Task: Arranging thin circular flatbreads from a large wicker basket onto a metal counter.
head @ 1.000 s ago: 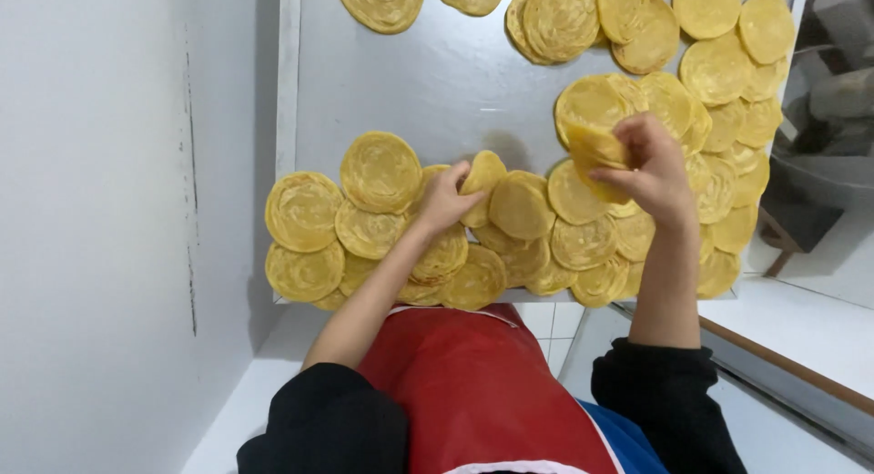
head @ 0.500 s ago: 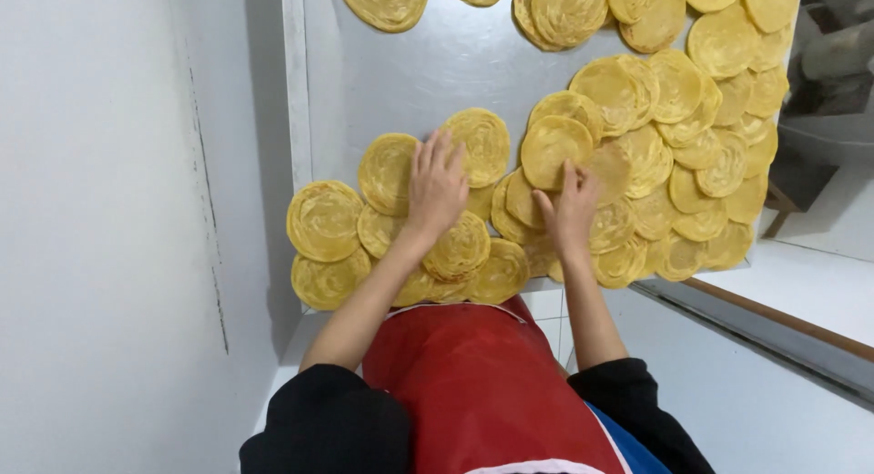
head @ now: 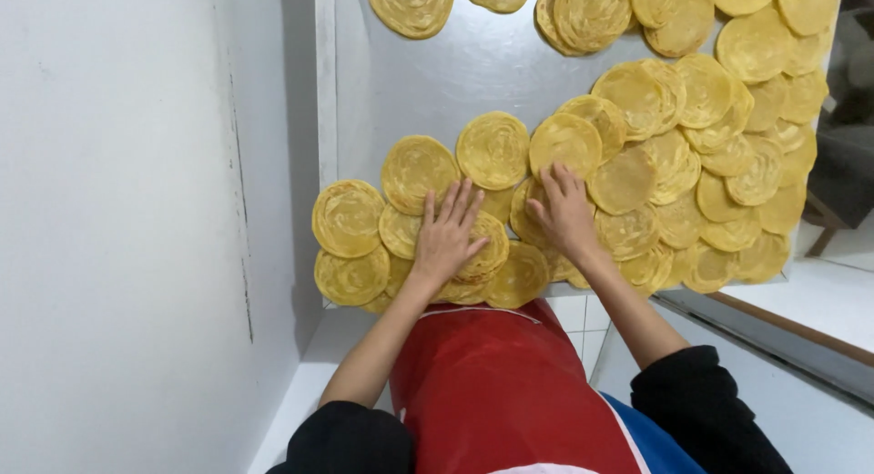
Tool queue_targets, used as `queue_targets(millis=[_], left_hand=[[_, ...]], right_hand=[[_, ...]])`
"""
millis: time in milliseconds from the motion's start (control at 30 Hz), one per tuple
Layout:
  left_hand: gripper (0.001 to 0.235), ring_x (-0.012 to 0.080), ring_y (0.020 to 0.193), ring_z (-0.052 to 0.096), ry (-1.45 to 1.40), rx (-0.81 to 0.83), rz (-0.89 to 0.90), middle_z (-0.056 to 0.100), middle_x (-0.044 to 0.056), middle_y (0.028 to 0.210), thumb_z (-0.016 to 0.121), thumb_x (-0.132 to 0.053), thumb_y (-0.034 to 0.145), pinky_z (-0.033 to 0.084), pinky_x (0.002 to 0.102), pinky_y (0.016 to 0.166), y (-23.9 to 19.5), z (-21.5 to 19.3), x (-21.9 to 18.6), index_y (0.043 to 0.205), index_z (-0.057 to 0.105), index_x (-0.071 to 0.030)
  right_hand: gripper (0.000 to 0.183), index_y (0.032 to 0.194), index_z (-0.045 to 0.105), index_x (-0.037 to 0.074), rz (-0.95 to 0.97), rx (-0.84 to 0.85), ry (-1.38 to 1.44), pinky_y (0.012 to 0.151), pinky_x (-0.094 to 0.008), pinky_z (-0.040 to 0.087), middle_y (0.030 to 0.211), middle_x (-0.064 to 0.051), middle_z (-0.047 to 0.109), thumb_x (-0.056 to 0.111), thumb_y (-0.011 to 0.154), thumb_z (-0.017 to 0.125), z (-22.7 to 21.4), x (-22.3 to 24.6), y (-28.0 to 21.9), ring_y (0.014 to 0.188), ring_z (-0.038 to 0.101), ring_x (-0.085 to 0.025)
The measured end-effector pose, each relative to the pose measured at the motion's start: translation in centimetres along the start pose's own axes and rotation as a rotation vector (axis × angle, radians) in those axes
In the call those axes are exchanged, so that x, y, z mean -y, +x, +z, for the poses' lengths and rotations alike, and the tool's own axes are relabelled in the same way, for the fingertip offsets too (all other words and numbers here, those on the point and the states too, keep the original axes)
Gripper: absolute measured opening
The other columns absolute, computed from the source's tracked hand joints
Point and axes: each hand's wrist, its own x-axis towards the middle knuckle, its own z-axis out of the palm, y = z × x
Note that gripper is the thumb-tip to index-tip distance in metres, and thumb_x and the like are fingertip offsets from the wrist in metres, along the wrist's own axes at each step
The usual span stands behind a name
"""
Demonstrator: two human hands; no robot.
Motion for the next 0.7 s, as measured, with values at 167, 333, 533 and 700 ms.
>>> queue_targets(millis=[167, 333, 533, 700], left_hand=[[0.086, 0.0276, 0.156, 0.017, -0.119, -0.143, -0.037, 0.021, 0.012, 0.168, 0.06, -0.059, 0.094, 0.009, 0.061, 0.125, -0.7, -1.4, -0.6, 0.161, 0.029, -0.015], [0.068, 0.0303, 0.144, 0.039, -0.229, -0.411, -0.325, 0.044, 0.013, 0.153, 0.072, -0.035, 0.095, 0.029, 0.052, 0.121, -5.3, -4.1, 0.4, 0.151, 0.046, -0.009], [0.05, 0.027, 0.126, 0.055, -0.176, -0.49, -0.659, 0.057, 0.011, 0.134, 0.069, -0.024, 0.097, 0.048, 0.043, 0.108, -10.9, -5.5, 2.6, 0.143, 0.056, -0.008], [0.042, 0.028, 0.123, 0.06, -0.175, -0.589, -0.829, 0.057, 0.014, 0.132, 0.067, -0.015, 0.098, 0.053, 0.041, 0.101, -11.9, -10.3, 2.7, 0.138, 0.061, -0.004]], right_hand=[[0.058, 0.145, 0.057, 0.006, 0.171, -0.123, 0.282, 0.119, -0.046, 0.045, 0.144, -0.018, 0.062, 0.037, 0.1, 0.08, -2.8, -8.1, 12.3, 0.136, 0.055, -0.036], [0.094, 0.135, 0.04, -0.014, 0.316, -0.527, 0.328, 0.102, -0.062, 0.026, 0.136, -0.042, 0.038, 0.034, 0.075, 0.094, 6.6, -19.1, 29.1, 0.131, 0.033, -0.062], [0.082, 0.135, 0.051, -0.001, 1.061, -0.725, 1.025, 0.097, -0.058, 0.047, 0.135, -0.034, 0.046, 0.015, 0.065, 0.09, 3.8, -11.4, 29.0, 0.121, 0.052, -0.052], [0.049, 0.13, 0.06, -0.009, 0.996, -0.815, 1.997, 0.085, -0.058, 0.063, 0.126, -0.027, 0.071, -0.006, 0.083, 0.074, 7.0, -15.0, 28.7, 0.104, 0.076, -0.043]])
